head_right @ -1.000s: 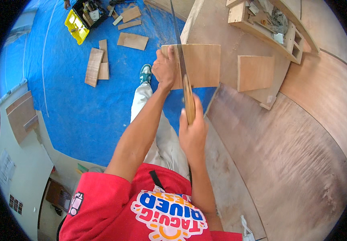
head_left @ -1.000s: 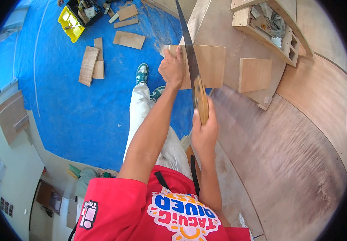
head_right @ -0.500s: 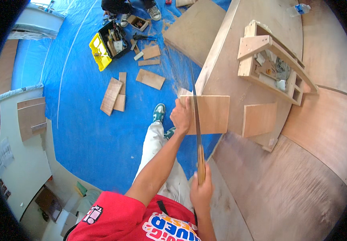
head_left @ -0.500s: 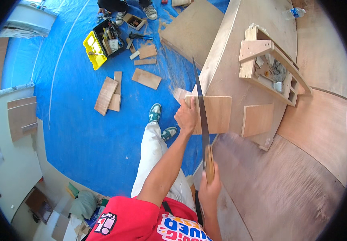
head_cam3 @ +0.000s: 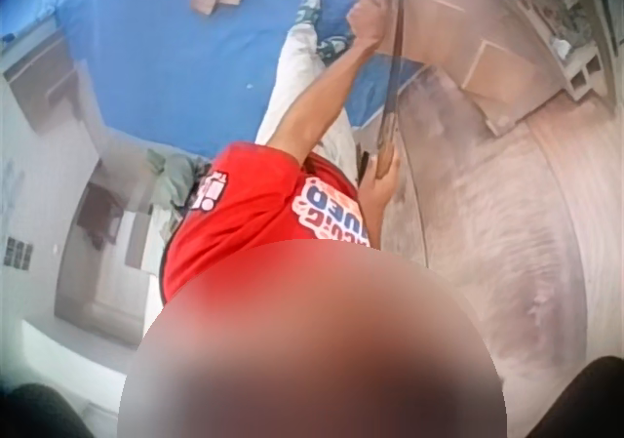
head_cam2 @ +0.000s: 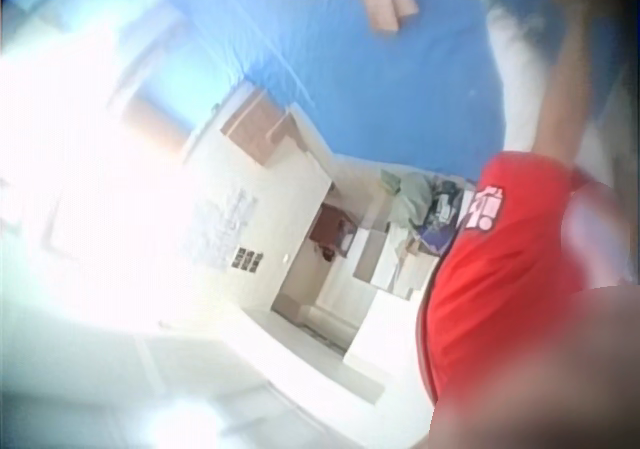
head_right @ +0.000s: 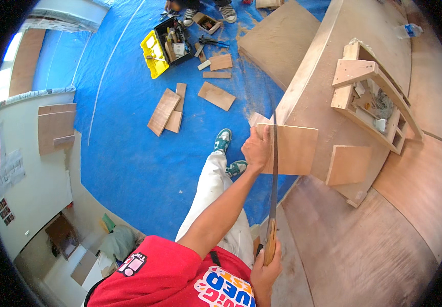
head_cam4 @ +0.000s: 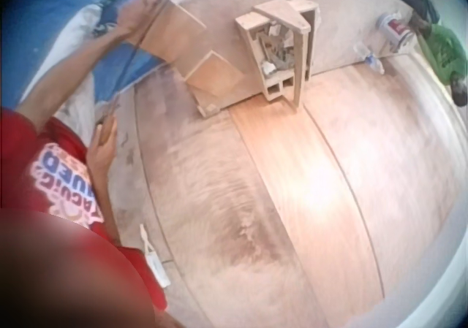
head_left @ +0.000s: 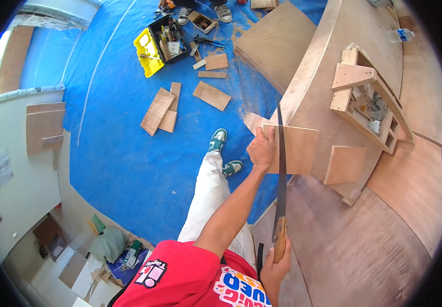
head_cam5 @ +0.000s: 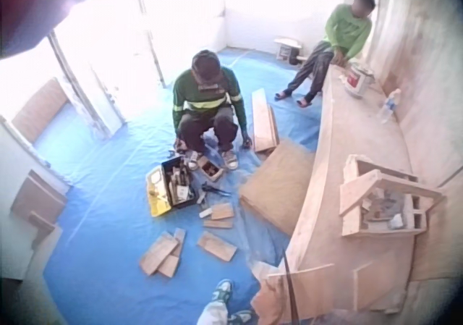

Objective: The person uses a hand saw to cut small rectangular wood pieces. They hold the wood with one hand and saw with the other, then place the cut pieces on the floor. The person later sits on the floor and arranges the cut wood pieces.

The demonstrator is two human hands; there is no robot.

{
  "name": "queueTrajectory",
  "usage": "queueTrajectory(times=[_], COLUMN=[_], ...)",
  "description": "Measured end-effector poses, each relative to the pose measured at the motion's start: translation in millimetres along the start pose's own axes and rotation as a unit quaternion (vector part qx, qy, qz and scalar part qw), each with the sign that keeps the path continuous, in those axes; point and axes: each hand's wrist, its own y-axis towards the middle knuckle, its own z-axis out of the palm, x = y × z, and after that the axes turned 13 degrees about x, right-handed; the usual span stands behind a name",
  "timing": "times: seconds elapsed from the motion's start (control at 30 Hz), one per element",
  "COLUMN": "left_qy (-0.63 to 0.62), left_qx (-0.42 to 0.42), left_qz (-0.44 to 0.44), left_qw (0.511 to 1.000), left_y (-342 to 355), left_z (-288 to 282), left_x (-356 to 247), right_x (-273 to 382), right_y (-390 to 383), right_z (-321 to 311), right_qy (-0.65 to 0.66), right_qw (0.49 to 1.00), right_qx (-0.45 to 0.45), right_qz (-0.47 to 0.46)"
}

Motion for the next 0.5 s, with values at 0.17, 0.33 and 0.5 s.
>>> queueTrajectory(times=[0.17, 0.33, 0.5], left_qy=[-0.007, -0.008, -0.022], left_qx=[0.016, -0.015, -0.019], left_qz=[-0.004, 0.005, 0.000], left_qw=[1.000, 1.000, 1.000], left_y=[1, 2, 3], left_z=[3, 7, 12], left_x=[5, 6, 8], right_x=[14, 3, -30], right_y=[117, 108, 18], right_z=[22, 18, 3], right_qy=[0.039, 0.045, 0.024], right_qw=[0.993, 0.995, 0.999], right_qx=[-0.016, -0.002, 0.018], right_qz=[-0.109, -0.087, 0.017])
